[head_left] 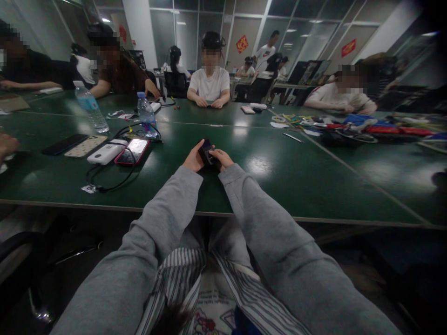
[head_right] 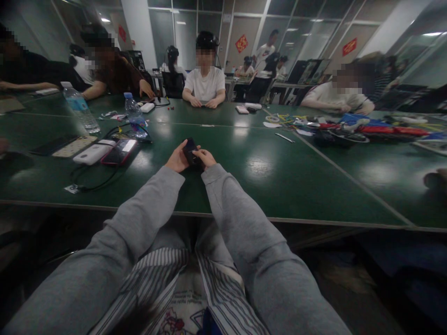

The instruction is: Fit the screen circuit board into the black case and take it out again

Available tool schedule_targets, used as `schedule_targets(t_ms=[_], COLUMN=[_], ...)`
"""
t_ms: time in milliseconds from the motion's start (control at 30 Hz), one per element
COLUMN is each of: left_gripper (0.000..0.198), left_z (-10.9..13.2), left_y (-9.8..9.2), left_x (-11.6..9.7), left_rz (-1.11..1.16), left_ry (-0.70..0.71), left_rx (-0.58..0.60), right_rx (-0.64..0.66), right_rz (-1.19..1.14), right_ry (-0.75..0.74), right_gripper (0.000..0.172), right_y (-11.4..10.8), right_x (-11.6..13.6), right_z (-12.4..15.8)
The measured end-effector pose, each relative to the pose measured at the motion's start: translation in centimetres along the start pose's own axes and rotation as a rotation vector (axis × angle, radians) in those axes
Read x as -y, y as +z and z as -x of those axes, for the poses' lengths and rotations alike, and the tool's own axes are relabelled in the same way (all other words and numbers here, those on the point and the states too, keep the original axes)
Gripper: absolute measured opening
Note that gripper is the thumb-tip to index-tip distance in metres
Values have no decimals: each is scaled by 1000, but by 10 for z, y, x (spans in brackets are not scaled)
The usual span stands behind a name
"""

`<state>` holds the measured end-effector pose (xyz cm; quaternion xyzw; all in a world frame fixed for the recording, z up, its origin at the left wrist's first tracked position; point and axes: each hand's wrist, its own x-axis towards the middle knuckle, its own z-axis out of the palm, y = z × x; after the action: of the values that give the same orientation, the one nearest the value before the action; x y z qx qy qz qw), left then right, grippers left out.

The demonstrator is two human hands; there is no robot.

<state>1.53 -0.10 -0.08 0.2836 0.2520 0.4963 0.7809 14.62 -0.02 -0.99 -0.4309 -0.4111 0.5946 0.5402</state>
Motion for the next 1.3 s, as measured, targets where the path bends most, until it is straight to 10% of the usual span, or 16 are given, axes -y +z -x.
schedule_targets(t_ms=[1300], left_gripper=[43], left_z=[-1], left_y=[-1], left_x=[-1], left_rz=[-11], left_ry=[2], left_rx=[8], right_rx=[13], right_rz=[-15], right_ry=[13], right_gripper=[36], right_y=[-1], right_x=[-2], right_z=[-3])
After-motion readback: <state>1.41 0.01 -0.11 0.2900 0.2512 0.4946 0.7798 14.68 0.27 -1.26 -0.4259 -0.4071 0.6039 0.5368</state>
